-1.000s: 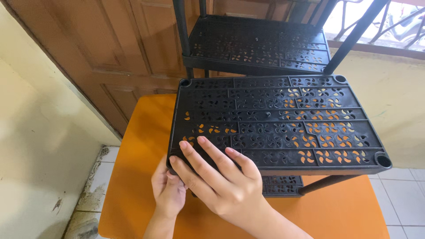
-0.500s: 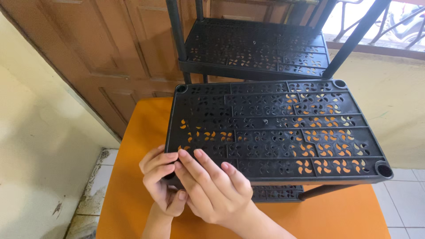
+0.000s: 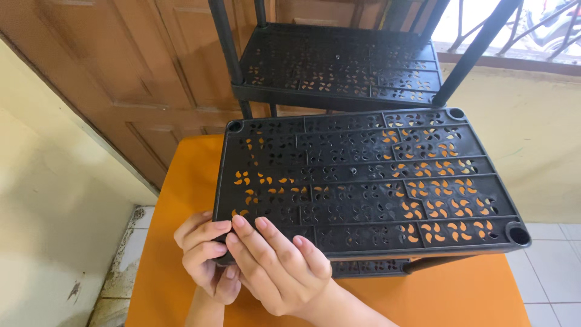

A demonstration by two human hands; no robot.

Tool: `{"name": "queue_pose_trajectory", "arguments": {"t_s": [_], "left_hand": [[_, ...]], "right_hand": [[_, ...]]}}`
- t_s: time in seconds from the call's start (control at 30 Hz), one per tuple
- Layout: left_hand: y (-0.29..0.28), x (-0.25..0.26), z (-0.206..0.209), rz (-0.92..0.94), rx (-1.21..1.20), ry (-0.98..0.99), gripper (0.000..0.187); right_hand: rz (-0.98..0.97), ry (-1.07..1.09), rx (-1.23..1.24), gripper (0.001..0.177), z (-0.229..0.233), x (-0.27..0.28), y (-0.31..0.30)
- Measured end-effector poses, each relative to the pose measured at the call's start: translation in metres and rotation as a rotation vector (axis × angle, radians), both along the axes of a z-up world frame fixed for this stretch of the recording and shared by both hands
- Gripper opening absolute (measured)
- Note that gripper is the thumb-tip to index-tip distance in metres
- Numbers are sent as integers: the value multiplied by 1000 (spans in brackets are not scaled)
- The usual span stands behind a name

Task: The person assembles a black plastic shelving unit by inserting vertical poles into the corner holes of perforated shelves and then placing additional shelves onto the poles. The person handles the shelves and poles by hand, aligning and pressing components together on an orange table.

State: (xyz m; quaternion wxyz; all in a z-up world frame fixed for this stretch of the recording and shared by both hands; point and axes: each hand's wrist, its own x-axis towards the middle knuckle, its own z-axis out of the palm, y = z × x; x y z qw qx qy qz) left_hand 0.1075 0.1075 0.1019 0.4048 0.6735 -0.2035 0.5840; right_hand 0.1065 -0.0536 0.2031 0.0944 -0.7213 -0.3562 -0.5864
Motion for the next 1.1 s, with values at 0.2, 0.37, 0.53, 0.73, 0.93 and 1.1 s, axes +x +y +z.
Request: {"name": "queue_pose_trajectory", "arguments": {"t_s": [0.2, 0.37, 0.53, 0.73, 0.93, 1.1], "left_hand": [[-1, -13, 20, 17, 78, 54, 42], [-8, -29, 44, 206, 225, 106, 47], [-31, -39, 58, 427, 207, 127, 38], [-54, -36, 63, 501, 91, 117, 28], [-48, -27, 62, 466, 135, 20, 26], [-46, -20, 59, 470, 116, -30, 24]], "right_hand": [[-30, 12, -91, 27, 7, -7, -9], [-16, 55, -176, 30, 0, -13, -33], [-184, 42, 138, 33, -27, 7, -87], [-354, 34, 460, 40, -31, 27, -190], [-251, -86, 407, 36, -36, 41, -222], [-276, -89, 430, 36, -45, 48, -223]]}}
